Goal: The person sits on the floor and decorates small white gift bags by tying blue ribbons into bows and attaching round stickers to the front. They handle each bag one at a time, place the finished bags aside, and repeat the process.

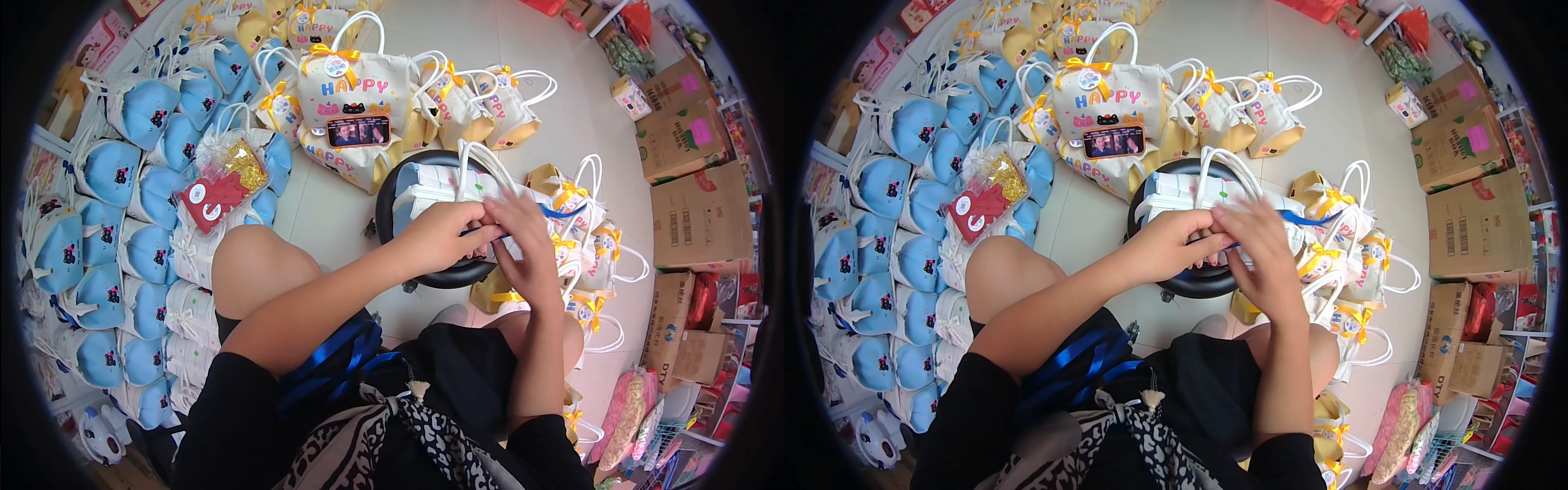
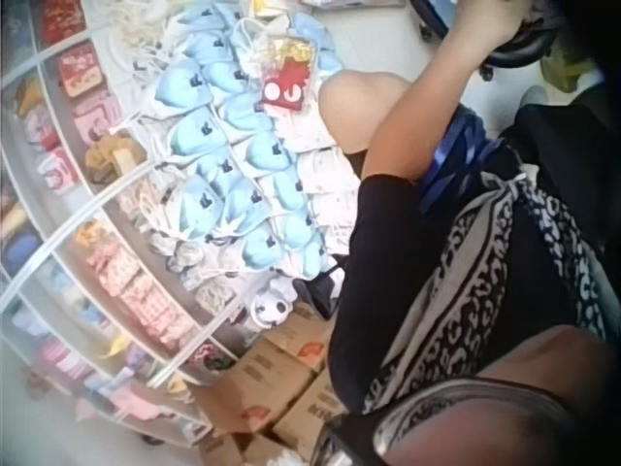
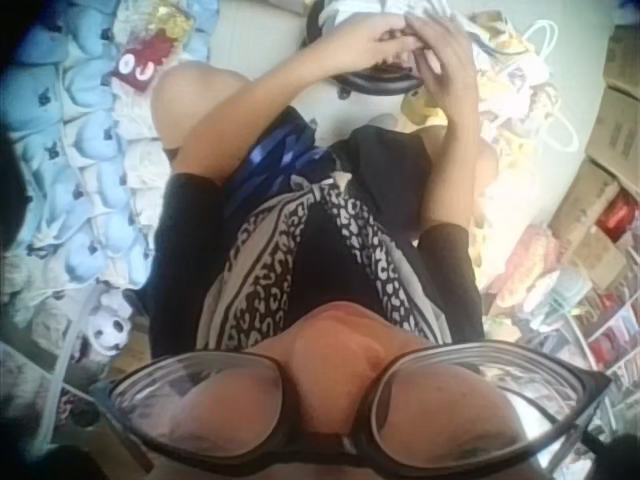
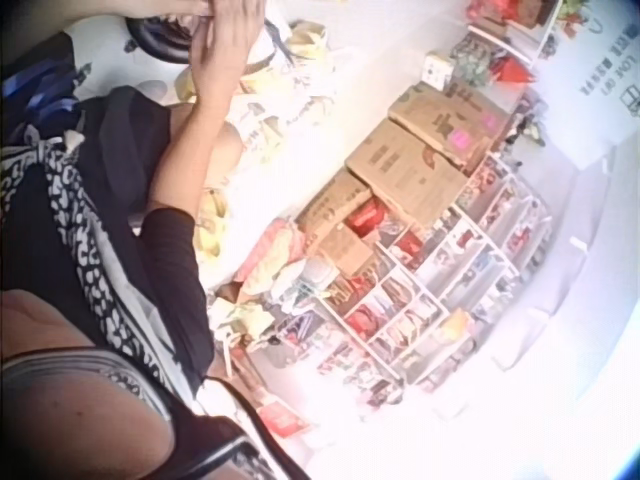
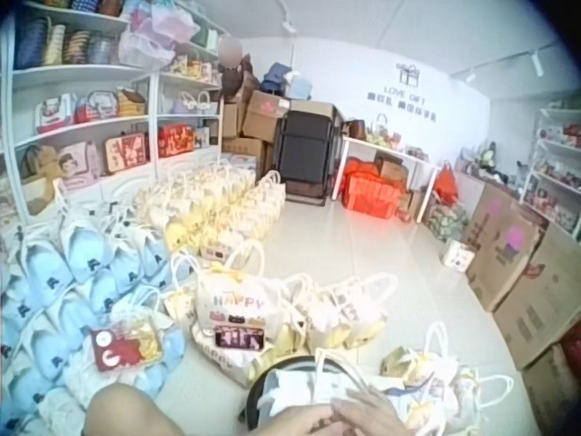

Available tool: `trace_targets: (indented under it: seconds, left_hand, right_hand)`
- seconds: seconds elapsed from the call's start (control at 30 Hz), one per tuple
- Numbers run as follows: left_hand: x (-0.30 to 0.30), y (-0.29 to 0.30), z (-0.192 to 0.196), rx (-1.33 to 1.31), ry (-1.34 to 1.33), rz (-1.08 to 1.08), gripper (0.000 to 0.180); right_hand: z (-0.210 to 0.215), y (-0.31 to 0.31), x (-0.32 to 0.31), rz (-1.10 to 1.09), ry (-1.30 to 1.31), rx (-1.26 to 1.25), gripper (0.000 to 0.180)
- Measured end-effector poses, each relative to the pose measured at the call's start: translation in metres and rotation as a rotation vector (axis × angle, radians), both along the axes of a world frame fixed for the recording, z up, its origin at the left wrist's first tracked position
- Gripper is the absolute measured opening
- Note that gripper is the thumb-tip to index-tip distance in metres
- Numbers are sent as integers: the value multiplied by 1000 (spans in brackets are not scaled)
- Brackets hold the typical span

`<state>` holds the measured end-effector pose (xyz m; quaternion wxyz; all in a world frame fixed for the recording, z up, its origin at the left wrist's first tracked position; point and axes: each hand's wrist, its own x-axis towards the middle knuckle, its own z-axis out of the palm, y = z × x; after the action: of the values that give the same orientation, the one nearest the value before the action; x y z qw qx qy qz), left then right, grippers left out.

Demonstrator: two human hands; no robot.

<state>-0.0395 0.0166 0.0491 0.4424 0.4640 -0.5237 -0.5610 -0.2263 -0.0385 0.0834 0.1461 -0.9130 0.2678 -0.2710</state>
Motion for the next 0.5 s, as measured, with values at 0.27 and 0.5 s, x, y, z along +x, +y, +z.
trace_targets:
  seconds: [0.27, 0.5]
  left_hand:
    - [16, -14, -12, -416, -438, 328, 19]
    - [15, -20, -28, -448, -838, 374, 40]
  right_hand:
    - [-14, -13, -15, -64, -181, 592, 30]
    - [0, -43, -55, 679, -944, 1193, 6]
